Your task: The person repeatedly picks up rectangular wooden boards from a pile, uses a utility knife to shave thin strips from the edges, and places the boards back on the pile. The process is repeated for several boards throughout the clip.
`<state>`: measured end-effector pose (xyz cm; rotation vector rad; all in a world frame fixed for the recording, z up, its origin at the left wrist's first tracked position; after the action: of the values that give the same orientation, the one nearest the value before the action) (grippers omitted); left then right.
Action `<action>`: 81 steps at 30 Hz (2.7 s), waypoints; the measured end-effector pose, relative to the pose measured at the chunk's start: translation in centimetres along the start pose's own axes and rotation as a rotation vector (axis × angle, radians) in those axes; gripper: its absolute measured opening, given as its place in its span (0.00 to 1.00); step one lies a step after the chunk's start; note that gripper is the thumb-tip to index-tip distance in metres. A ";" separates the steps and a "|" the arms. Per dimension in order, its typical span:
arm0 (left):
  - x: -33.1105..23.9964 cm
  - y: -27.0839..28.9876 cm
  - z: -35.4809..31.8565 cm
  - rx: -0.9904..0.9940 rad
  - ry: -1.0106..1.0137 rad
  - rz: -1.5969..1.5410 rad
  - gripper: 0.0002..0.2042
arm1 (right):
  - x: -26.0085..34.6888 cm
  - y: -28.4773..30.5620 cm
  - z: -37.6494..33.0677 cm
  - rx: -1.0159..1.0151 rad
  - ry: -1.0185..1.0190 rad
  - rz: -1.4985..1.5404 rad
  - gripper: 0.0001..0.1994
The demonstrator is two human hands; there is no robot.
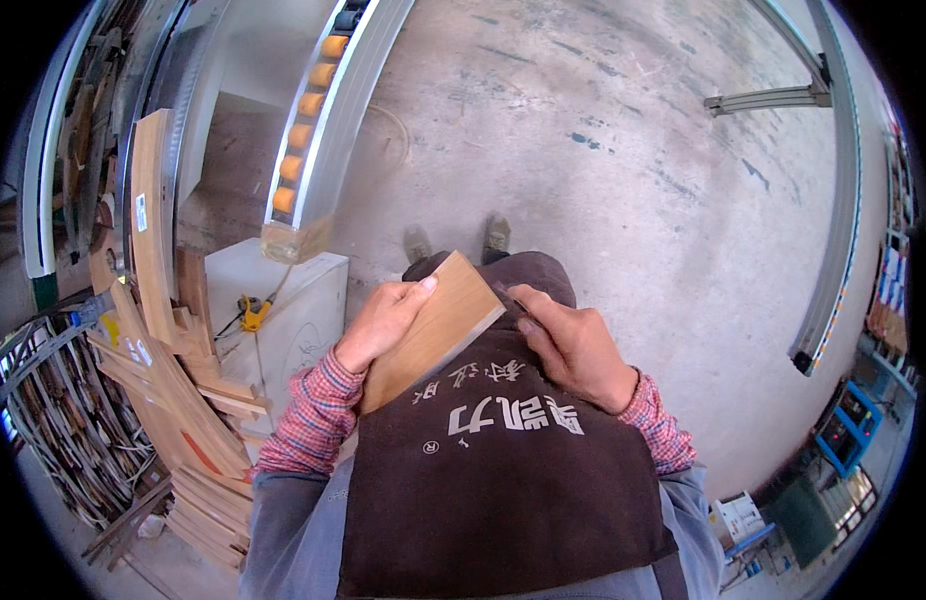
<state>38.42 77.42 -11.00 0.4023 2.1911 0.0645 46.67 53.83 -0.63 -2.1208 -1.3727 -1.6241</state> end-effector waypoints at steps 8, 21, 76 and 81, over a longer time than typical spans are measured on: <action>-0.1 -1.2 -0.9 0.015 0.040 -0.156 0.29 | 0.0 -1.0 0.0 0.040 0.098 -0.027 0.20; 2.4 -2.6 -1.8 0.033 0.039 -0.198 0.31 | 0.2 -2.3 -0.5 -0.002 0.133 -0.047 0.17; -0.5 -3.5 -0.1 0.082 -0.035 -0.319 0.28 | -5.9 -3.0 3.8 -0.101 0.053 -0.177 0.14; 0.0 -4.1 0.6 0.045 0.037 -0.409 0.27 | -4.9 -0.5 2.6 0.004 -0.156 0.235 0.11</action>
<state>37.87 73.49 -12.14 -0.0279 2.2721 -0.2033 48.12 52.88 -5.98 -2.3468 -1.1115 -1.3924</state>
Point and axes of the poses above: each hand's wrist, its own z-axis towards the middle knuckle, its own y-axis out of the back of the hand, x = y × z, the point moved 6 cm from there along z, towards the middle knuckle, and after that the axes turned 11 degrees about -y, right-handed, at the moved point
